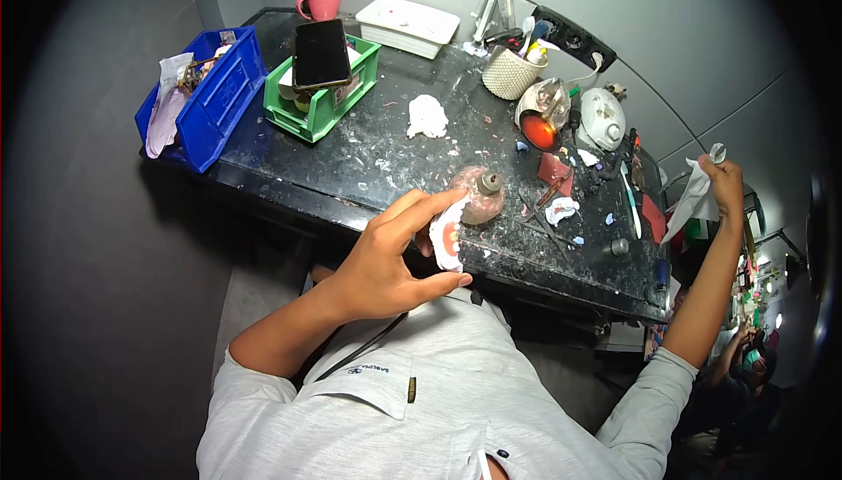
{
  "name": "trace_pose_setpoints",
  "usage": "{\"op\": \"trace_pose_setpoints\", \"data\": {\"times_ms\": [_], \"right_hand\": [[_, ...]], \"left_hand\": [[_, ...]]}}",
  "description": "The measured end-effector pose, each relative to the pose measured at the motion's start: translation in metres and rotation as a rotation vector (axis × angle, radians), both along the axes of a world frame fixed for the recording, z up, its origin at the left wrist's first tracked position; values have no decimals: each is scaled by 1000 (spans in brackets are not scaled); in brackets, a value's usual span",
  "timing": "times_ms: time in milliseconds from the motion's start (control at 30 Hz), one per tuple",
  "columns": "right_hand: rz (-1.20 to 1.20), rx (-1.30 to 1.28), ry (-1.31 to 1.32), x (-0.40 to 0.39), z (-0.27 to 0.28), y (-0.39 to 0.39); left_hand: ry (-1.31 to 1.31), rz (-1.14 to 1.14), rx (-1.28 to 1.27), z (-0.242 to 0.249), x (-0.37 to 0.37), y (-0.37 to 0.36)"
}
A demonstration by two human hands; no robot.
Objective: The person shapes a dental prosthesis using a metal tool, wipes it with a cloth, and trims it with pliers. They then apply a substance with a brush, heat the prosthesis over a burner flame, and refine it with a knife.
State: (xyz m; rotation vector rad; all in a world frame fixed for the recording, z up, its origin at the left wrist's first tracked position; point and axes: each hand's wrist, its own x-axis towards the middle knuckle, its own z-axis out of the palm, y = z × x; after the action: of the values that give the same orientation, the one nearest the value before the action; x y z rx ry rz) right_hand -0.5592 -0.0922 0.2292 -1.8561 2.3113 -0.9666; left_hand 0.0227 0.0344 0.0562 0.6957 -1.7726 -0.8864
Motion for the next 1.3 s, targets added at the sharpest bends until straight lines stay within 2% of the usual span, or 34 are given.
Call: {"op": "trace_pose_setpoints", "data": {"times_ms": [33, 67, 133, 267, 333, 367, 433, 567, 633, 667, 733, 867, 933, 1000, 1033, 1067, 1133, 1200, 1267, 1300], "right_hand": [[39, 64, -113, -6, 1, 0], [38, 64, -112, -13, 2, 1], [-39, 237, -253, -6, 7, 11], [32, 119, -341, -5, -7, 16], [40, 71, -162, -4, -11, 19], [36, 70, -164, -4, -10, 20], [-27, 238, -26, -7, -5, 19], [-40, 250, -91, -24, -14, 7], [108, 230, -79, -2, -15, 15], [93, 227, -74, -4, -16, 13], [-63, -10, 294, 0, -19, 7], [2, 34, 48, 13, 2, 16], [-61, 29, -12, 12, 7, 14], [93, -302, -296, 8, 5, 12], [91, -453, -401, 20, 10, 18], [94, -452, -403, 30, 17, 29], [143, -715, -631, 47, 28, 57], [279, -559, -750, 73, 24, 89], [502, -300, -997, 133, -13, 118], [537, -108, -1061, 172, -35, 131]], "left_hand": [[-14, 12, 22, 0, 0, 0], [-27, 23, 45, 0, 1, 0], [-33, 33, 55, -1, 1, 1], [-36, 57, 114, -3, 0, 1], [-32, 57, 121, -4, -1, 1], [-25, 59, 130, -4, -1, 2], [-32, 57, 126, -4, -2, 2], [-33, 54, 113, -3, -2, 2], [-29, 48, 108, -2, -3, 2], [-27, 49, 107, -2, -3, 2], [-18, 35, 112, -2, -4, 2], [-41, 61, 115, -1, -3, 2], [-39, 56, 157, 1, -4, 3], [-34, 48, 160, 1, -4, 3], [-44, 32, 138, 0, -3, 3], [-56, 21, 115, 0, -2, 3], [-33, 13, 76, -2, -3, 2], [-17, 7, 39, -5, -5, 2], [49, -23, 29, -7, -7, 1], [34, -42, 52, -9, -6, 1]]}}
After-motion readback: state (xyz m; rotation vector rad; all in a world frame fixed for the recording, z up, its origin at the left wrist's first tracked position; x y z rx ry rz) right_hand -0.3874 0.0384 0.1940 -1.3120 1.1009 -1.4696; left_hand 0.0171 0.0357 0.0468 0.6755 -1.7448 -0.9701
